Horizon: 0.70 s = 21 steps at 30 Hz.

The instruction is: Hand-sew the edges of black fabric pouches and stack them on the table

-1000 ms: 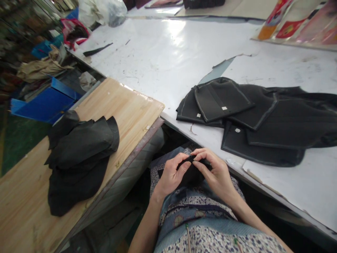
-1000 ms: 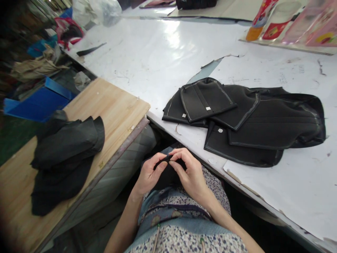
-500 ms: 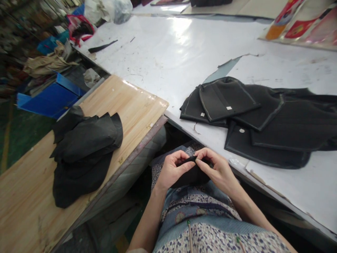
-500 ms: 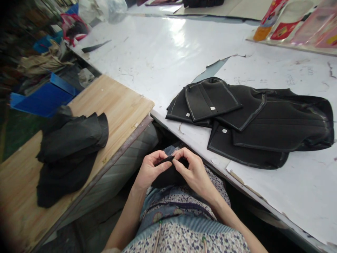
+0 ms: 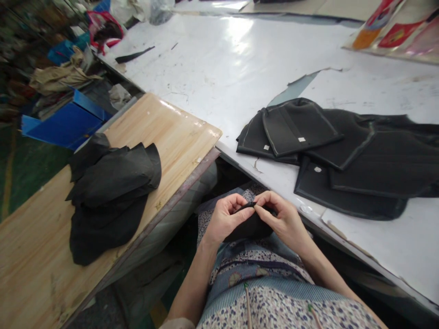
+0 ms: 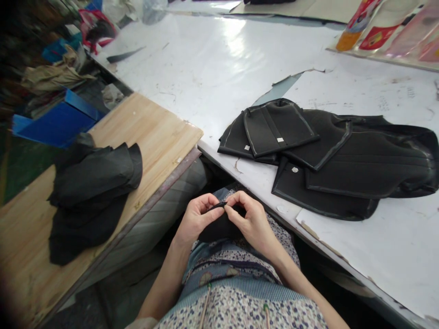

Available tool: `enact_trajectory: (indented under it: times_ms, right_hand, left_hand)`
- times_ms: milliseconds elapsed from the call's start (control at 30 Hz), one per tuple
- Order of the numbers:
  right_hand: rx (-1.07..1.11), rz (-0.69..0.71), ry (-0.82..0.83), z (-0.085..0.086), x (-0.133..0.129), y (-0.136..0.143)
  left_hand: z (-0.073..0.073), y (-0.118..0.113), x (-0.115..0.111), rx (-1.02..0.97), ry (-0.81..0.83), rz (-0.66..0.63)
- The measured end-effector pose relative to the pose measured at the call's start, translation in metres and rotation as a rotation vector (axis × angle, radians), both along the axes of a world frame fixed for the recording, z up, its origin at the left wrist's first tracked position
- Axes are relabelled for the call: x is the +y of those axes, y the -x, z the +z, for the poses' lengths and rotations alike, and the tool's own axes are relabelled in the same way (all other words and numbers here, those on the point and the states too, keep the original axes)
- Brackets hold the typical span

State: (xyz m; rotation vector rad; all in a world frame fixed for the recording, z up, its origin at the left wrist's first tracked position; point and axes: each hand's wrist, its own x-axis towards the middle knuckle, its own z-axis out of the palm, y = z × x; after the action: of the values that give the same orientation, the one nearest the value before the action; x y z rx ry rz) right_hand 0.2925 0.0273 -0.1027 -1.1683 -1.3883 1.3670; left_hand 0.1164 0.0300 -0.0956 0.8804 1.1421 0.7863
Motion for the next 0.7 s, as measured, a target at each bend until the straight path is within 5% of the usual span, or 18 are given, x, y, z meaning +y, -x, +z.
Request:
enact_trajectory:
  times_ms: [167,400,700]
  right_hand:
    - [-0.009,0.053,-0.038,0.001,0.001,-0.002]
    - [-0.095,0.026,-0.079,-0.005,0.001,-0.006]
    - [-0.074,0.039,-0.125,0.0,-0.001,0.0]
  left_hand:
    - [0.002,0.007,-0.001,-0.045,0.043,-0.033]
    - [0.001,0.017,-0.001,-0.161,-0.048,0.105]
    - [0.015,0.023,-0.001,0.031,-0.005,0.011]
